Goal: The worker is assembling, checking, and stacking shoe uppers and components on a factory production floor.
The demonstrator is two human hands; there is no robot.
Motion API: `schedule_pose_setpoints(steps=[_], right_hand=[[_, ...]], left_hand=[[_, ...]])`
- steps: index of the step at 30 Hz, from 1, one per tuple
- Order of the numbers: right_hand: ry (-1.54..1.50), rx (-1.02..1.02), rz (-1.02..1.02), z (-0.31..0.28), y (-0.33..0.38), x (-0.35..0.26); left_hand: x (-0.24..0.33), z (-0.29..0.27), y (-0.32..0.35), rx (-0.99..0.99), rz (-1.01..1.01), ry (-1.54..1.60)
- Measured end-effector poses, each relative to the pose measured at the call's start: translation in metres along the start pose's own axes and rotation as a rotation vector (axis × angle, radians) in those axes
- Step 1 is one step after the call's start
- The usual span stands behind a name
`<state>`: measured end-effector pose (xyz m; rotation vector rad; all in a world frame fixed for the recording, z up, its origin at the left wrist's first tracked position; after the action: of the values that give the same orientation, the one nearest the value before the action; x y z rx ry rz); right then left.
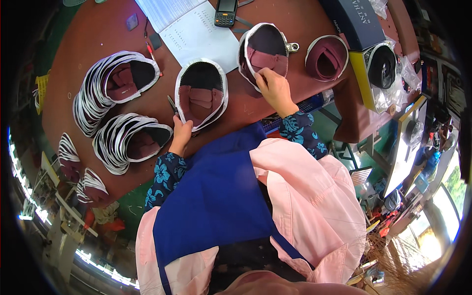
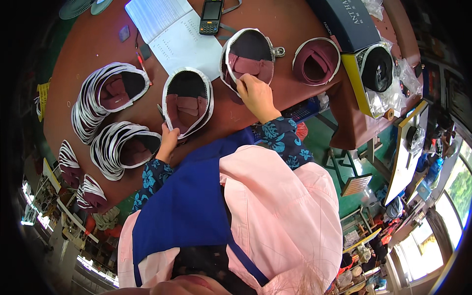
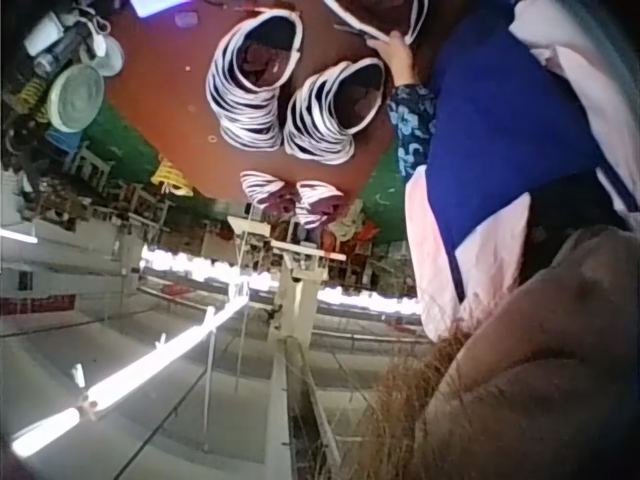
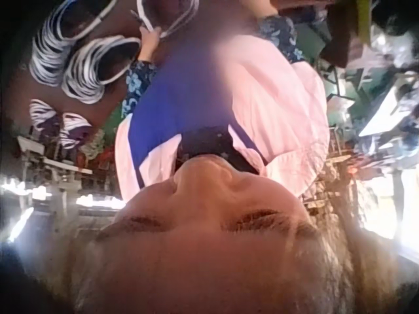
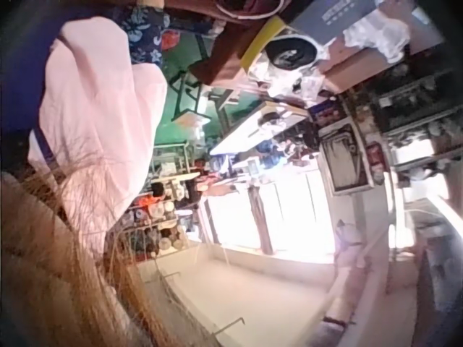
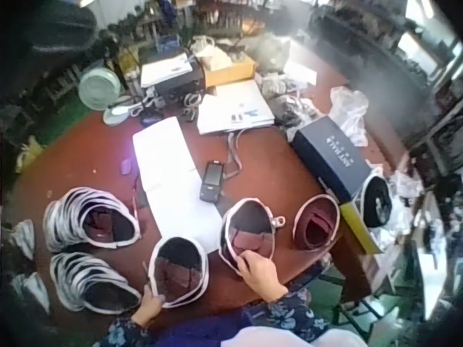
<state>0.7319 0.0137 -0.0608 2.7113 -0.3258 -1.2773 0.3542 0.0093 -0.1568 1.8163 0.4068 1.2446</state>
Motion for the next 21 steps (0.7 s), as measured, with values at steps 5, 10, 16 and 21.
schedule_pose_setpoints(steps=[5,10,16,21], right_hand=[[0.346,-0.405,-0.004,0.028,0.007,0.006],[0.443,-0.484,-0.049,0.052,0.008,0.018],[0.534,-0.696,-0.054,0.066,0.0,0.029],[0.338,-0.875,-0.178,0.096,-0.033,0.086]], left_hand=[[-0.002,-0.002,0.004,0.006,0.061,0.052],[-0.011,-0.005,0.009,0.019,0.182,0.007],[-0.018,-0.007,0.04,-0.104,0.259,0.186],[-0.024,-0.016,0.087,-0.132,0.245,0.451]])
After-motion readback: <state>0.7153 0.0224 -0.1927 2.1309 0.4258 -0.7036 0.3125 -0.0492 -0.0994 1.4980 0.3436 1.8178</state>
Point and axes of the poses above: each hand's wrist, its own y-axis away from the middle knuckle, its own z-axis out of the palm, x = y × z, the point moved 7 cm from there along -y, towards the middle knuckle, and after that the axes turned 13 degrees about -x, right-handed, at the moved point
